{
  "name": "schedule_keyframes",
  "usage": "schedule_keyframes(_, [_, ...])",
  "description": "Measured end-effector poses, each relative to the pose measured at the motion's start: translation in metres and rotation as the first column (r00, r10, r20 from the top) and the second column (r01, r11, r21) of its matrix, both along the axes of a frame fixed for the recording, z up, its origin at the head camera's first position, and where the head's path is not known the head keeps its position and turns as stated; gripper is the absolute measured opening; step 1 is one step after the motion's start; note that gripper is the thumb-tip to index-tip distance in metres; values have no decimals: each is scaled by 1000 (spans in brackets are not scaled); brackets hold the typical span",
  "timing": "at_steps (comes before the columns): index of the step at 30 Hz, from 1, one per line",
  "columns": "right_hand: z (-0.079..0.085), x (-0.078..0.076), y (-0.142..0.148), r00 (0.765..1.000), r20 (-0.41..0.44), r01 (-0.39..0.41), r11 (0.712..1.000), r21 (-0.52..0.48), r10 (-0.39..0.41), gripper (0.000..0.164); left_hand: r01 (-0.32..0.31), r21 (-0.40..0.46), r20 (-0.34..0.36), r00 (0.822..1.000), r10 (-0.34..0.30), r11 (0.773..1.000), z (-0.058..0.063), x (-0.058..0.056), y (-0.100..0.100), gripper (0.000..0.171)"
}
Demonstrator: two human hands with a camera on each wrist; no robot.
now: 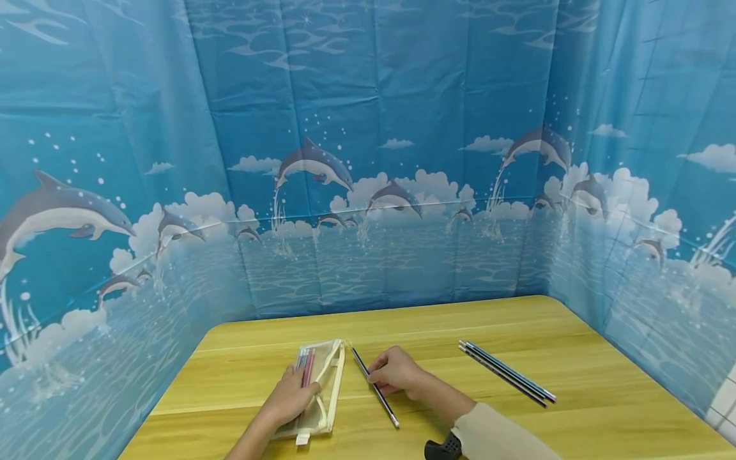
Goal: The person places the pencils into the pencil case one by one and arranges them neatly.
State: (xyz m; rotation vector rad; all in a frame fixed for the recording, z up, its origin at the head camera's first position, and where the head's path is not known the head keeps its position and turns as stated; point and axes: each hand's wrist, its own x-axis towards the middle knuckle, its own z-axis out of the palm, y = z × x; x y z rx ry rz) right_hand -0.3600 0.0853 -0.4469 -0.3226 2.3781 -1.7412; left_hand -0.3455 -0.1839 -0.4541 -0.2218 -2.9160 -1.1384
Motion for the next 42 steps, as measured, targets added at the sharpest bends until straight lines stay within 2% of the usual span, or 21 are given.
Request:
schedule_keyframes(8, [-3,1,-25,999,8,49,999,7,-49,9,1,1,-4,1000,-1,1000,2,2,-1,79])
schedule_keyframes(15, [1,1,-41,998,-5,66,998,17,-66,7,-2,-9,-16,1000,2,1000,4,0,3,80])
schedule_keyframes(21, [3,-7,-66,994,-21,112,993,46,-111,3,10,-6,-35,999,-10,1000,5,-1,3,78])
schedule_keyframes(27, [3,-15,-93,985,20,169,985,40,-170,8,4,-21,-22,1000,-5,1000,5,1,1,78])
schedule_keyframes(33, [6,-21,-103,976,41,214,976,45,-216,14,2,-19,-8,1000,-2,1000,6,1,-1,78])
schedule_keyframes(38, [9,-22,-104,979,37,198,980,34,-199,14,10,5,-15,1000,-10,1000,4,0,-1,79])
schedule_keyframes(42, [9,-21,-105,987,92,134,991,-26,-131,7,18,8,-39,999,-18,1000,3,-1,0,75])
